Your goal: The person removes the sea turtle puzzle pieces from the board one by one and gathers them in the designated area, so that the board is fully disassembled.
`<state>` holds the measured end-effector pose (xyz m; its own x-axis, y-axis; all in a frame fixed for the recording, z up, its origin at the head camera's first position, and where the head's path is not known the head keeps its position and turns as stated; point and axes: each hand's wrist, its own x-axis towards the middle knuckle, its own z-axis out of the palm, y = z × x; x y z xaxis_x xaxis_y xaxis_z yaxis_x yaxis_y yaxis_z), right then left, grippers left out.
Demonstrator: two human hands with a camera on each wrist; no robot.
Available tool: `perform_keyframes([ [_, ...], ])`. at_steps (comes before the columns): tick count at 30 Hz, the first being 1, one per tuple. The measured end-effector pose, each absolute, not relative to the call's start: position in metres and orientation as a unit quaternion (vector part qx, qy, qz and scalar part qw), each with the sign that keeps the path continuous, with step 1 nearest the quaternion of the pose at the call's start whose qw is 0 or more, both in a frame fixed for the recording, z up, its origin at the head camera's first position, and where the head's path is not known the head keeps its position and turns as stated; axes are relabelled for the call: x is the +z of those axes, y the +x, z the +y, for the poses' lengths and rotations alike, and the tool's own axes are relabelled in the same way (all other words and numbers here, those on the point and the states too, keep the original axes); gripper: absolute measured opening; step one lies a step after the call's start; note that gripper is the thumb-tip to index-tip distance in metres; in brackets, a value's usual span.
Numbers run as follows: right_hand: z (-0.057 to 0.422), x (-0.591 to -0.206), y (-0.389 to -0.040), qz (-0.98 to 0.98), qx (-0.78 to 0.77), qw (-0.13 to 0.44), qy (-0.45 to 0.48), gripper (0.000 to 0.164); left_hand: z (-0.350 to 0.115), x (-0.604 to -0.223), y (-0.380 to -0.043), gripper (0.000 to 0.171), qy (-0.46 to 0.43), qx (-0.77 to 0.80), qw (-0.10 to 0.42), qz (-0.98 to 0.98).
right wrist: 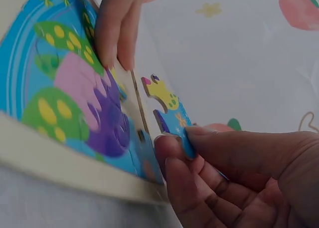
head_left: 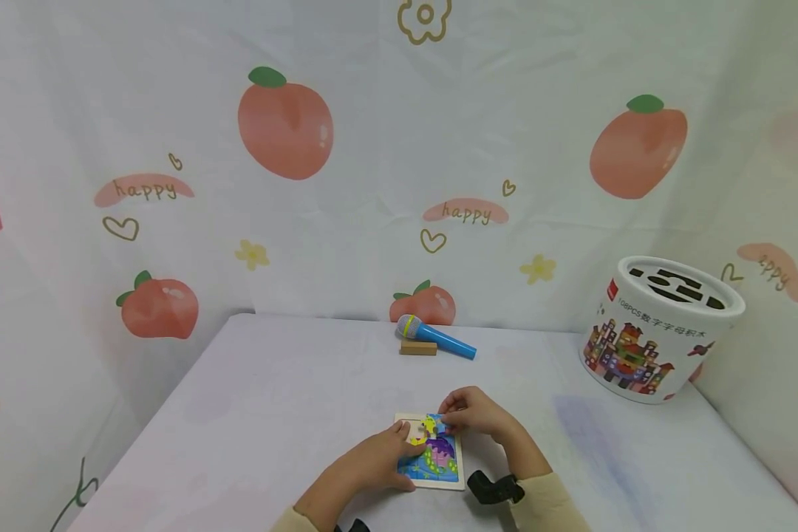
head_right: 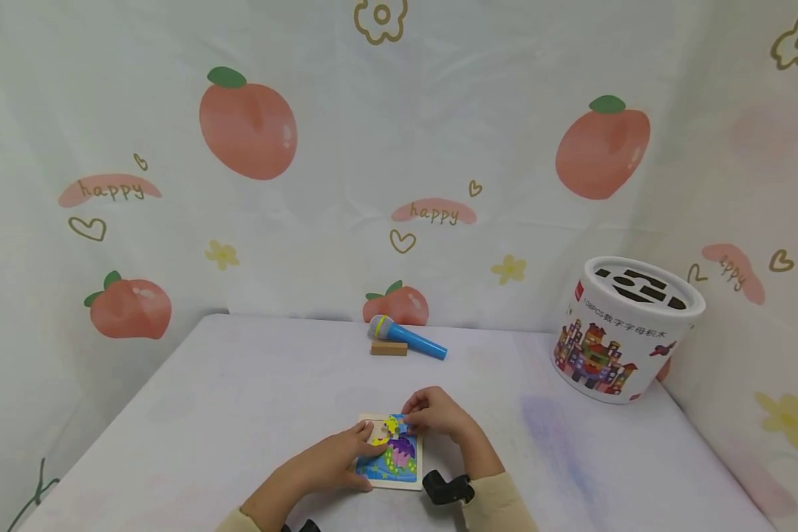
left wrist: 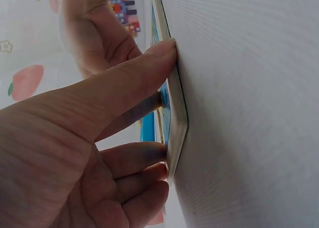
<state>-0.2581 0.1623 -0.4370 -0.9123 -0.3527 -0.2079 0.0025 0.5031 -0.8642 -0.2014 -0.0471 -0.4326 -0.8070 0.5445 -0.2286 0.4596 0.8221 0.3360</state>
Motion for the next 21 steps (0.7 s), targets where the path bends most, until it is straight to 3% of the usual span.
perform_keyframes([
  [21, 0.233, -0.443, -0.255, 0.845, -0.509, 0.151, -0.067, 0.020, -0.048, -0.431, -0.199, 0.055, 0.264, 0.133, 0.163, 0.941],
])
